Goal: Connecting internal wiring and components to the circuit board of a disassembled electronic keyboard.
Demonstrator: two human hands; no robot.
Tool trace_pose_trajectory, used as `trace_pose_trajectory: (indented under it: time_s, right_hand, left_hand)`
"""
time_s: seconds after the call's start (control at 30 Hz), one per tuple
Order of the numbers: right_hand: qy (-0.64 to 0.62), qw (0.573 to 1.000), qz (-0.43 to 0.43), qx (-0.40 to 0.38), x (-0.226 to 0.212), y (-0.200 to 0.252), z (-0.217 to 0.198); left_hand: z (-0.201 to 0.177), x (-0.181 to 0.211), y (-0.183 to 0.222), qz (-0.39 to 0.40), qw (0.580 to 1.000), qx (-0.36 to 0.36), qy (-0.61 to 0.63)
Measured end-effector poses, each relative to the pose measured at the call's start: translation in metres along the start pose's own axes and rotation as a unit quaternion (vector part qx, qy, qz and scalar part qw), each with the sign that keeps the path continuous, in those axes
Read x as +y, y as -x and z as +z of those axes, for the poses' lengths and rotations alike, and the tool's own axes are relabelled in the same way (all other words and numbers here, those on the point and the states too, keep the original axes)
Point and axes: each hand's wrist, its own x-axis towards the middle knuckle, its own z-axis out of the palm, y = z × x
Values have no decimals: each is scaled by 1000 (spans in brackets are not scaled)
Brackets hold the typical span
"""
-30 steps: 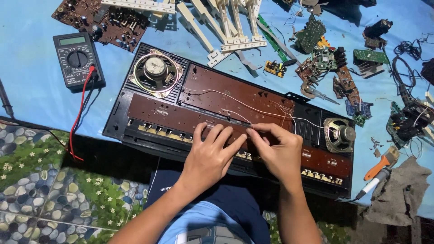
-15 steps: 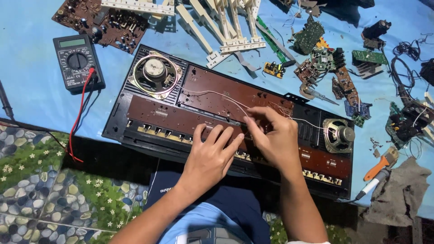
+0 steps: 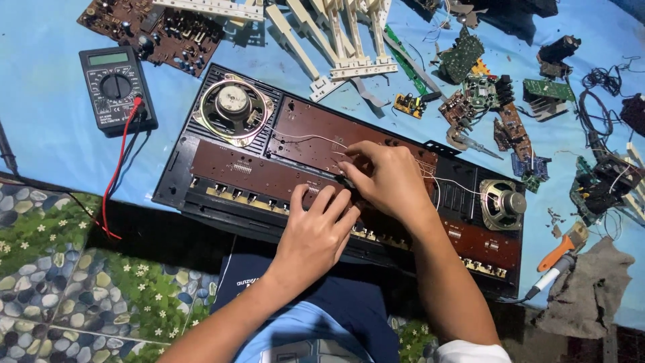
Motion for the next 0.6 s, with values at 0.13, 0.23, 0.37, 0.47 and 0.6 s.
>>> trace_pose_trajectory:
  time_s: [0.13,0.23,0.37,0.47,0.6]
  right_hand:
    - [16,1000,18,-16,1,-5,-1]
    - [26,999,18,-4,6,-7,1]
    - [96,995,-3,27,21,-1,11]
    - [117,993,-7,33,26,2,15]
    - [154,987,-25,45,24,1,16]
  left_hand:
    - [-1,0,0,-1,1000,-1,4]
    - [2,-2,1,1,1000,5,5]
    - [3,-2,3,4,1000,7,18]
    - [3,-2,3,2,1000,9,20]
    - [2,-2,2,3,1000,13,15]
